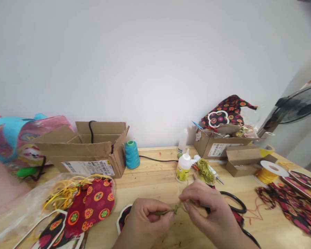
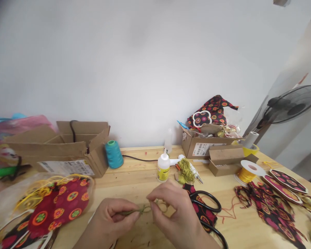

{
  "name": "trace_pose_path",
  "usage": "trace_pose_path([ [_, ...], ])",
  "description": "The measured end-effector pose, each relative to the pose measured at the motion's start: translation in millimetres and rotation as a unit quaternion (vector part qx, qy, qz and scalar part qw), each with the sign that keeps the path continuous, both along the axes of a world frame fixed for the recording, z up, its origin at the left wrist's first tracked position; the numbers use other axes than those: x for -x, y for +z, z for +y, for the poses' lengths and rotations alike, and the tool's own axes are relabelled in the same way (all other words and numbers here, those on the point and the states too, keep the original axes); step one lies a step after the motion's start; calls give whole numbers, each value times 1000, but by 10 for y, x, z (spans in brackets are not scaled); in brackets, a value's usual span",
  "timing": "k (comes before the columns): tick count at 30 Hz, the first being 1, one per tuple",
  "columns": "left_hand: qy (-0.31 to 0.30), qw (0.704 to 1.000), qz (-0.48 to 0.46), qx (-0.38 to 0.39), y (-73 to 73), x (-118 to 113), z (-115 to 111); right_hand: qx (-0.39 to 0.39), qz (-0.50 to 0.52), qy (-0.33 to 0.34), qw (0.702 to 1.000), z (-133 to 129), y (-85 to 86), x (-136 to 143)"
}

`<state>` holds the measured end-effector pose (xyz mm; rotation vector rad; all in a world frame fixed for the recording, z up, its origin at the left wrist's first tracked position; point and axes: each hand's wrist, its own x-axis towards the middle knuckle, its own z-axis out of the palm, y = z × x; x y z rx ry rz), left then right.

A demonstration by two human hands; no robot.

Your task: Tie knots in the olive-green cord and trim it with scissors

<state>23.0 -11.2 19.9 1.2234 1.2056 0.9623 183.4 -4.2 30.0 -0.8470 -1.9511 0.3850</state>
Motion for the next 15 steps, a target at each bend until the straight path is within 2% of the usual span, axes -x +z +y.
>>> trace_pose_path([
  [2,-8,1000,8,-12,-7,11,-9,42,3,20,999,7,26,-30],
  [5,-45,999,-2,-21,-29,33,-7,60,2,57,997,2,28,-43],
  [8,-65,998,-16,1,-43,46,1,44,1,69,997,2,1,-36],
  [15,-31,998,12,52,28,26,-33,-6,-21,72,997,19,-16,-39],
])
